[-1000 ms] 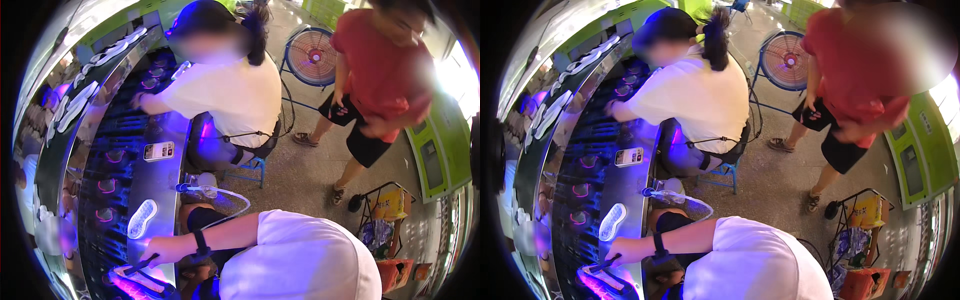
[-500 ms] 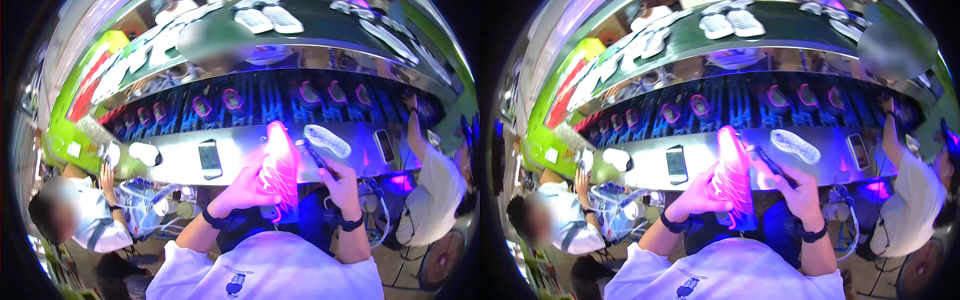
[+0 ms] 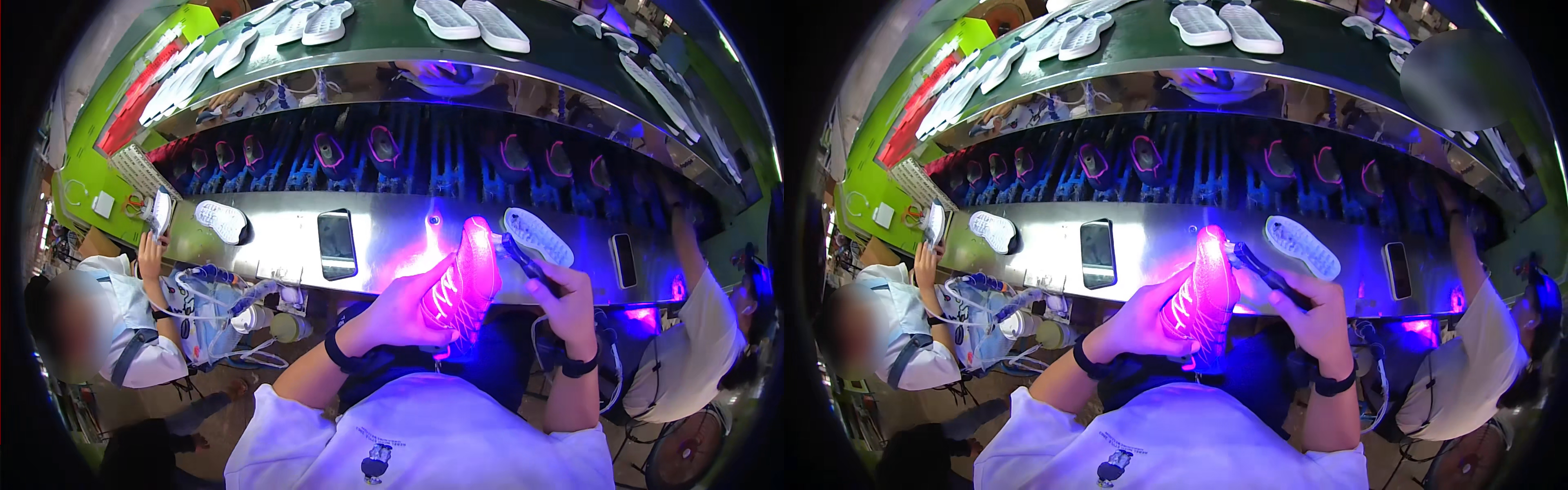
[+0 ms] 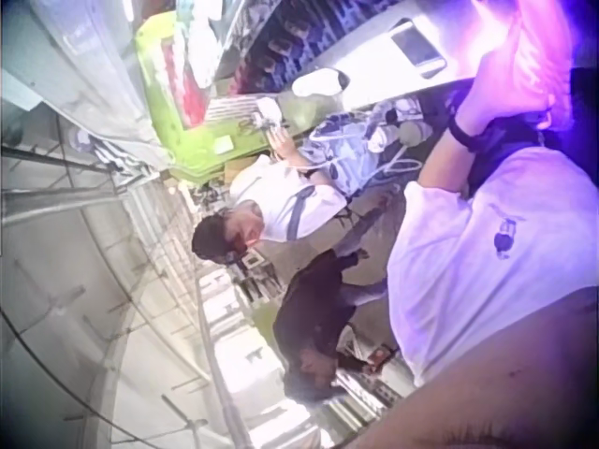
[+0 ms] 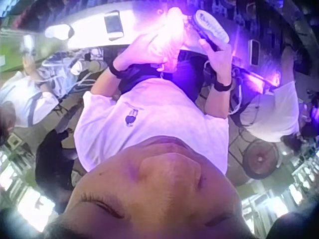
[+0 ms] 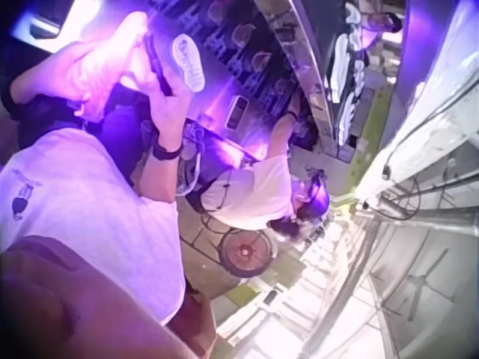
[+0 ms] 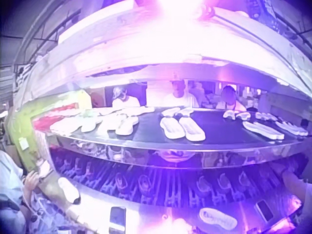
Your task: Checking shoe upper quality and preparing for sole attachment on a production line.
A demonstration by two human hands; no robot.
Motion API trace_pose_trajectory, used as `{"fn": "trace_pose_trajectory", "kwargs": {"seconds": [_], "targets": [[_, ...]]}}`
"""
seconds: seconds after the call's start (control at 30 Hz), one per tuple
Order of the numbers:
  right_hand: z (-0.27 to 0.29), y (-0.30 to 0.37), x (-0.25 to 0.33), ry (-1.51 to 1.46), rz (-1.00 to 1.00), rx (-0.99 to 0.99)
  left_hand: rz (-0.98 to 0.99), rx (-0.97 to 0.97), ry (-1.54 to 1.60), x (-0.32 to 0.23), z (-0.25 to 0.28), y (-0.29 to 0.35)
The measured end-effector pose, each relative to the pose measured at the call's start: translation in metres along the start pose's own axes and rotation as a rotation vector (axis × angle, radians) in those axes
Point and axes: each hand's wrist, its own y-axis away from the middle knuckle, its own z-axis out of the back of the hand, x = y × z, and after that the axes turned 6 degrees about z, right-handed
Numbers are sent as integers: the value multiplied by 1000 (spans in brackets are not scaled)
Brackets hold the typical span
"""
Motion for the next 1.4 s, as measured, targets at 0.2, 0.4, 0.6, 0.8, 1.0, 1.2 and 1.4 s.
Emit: {"fn": "trace_pose_trajectory", "kwargs": {"seconds": [0.2, 0.4, 0.6, 0.8, 1.0, 1.2, 1.4], "targets": [[4, -14, -5, 29, 75, -8, -5, 8, 1, 5, -6, -2], [13, -10, -14, -13, 62, 61, 5, 0, 68, 3, -10, -5], [19, -3, -20, 54, 67, 104, 92, 22, 246, 2, -15, -9], [18, 7, -26, 87, 72, 68, 145, -55, 427, 5, -32, -10], [10, 26, -51, 41, 47, 29, 291, -67, 579, 3, -45, -9], [7, 47, -65, -39, -111, 68, 413, -101, 607, 8, -51, -8], [37, 74, -54, -31, -90, 281, 345, -254, 603, 21, -51, -10]]}}
